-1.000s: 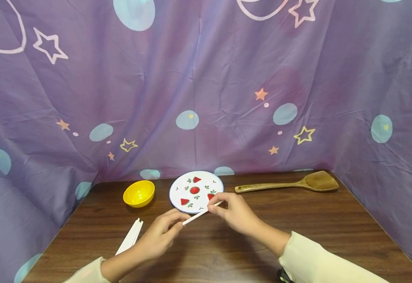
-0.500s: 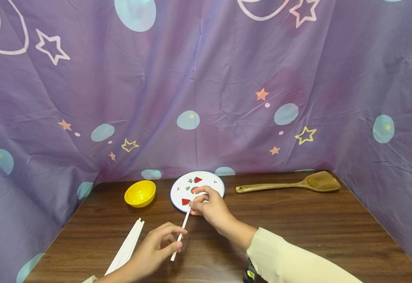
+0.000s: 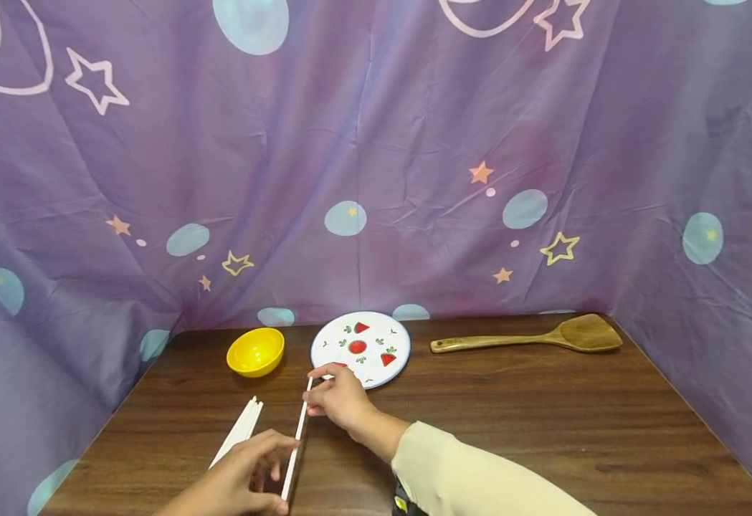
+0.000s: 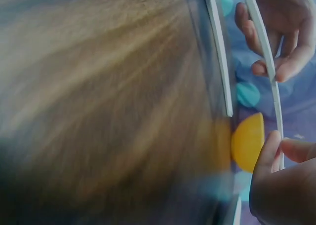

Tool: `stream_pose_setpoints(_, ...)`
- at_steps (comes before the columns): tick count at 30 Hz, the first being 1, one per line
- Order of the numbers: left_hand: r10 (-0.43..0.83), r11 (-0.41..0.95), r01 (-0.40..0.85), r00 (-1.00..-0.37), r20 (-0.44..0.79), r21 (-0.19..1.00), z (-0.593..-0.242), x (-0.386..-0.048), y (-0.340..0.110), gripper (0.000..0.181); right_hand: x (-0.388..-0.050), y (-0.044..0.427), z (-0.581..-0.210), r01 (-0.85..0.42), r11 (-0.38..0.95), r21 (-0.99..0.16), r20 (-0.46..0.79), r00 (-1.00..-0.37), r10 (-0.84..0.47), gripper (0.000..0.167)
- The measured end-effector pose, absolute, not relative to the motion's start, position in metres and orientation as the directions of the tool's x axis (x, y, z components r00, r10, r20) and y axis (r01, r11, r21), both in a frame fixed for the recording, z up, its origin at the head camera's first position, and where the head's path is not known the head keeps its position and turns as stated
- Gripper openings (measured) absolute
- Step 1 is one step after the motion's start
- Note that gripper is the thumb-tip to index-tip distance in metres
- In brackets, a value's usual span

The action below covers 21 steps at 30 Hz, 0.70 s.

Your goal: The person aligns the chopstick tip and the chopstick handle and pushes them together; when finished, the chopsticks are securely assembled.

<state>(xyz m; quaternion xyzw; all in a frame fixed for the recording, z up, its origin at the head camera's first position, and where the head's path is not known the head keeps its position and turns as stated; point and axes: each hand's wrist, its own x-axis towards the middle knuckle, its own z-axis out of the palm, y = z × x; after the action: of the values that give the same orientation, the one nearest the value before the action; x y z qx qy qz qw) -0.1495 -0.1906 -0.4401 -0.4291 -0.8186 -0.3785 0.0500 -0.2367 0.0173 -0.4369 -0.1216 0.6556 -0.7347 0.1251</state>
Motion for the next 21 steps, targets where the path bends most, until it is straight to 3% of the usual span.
stream_pose_setpoints(5, 0.695, 0.371, 0.792, -0.583, 0.420, 0.485, -0.451, -0.151, -0.211, 0.064, -0.234, -0.004, -0.444, 0.072, -0.107, -0.992, -0.030, -0.937, -0.348, 0.037)
stream_pose_setpoints(13, 0.754, 0.443, 0.888, -0.443, 0.485, 0.122, -0.480, -0.162, -0.248, 0.059, -0.232, -0.031, -0.458, 0.003, 0.042, -0.999, -0.018, -0.929, -0.370, 0.037)
stream_pose_setpoints(21, 0.757, 0.575, 0.814, -0.491, 0.432, -0.083, -0.462, -0.147, -0.253, 0.057, -0.241, -0.048, -0.459, -0.257, 0.329, -0.909, 0.103, -0.901, -0.421, 0.037)
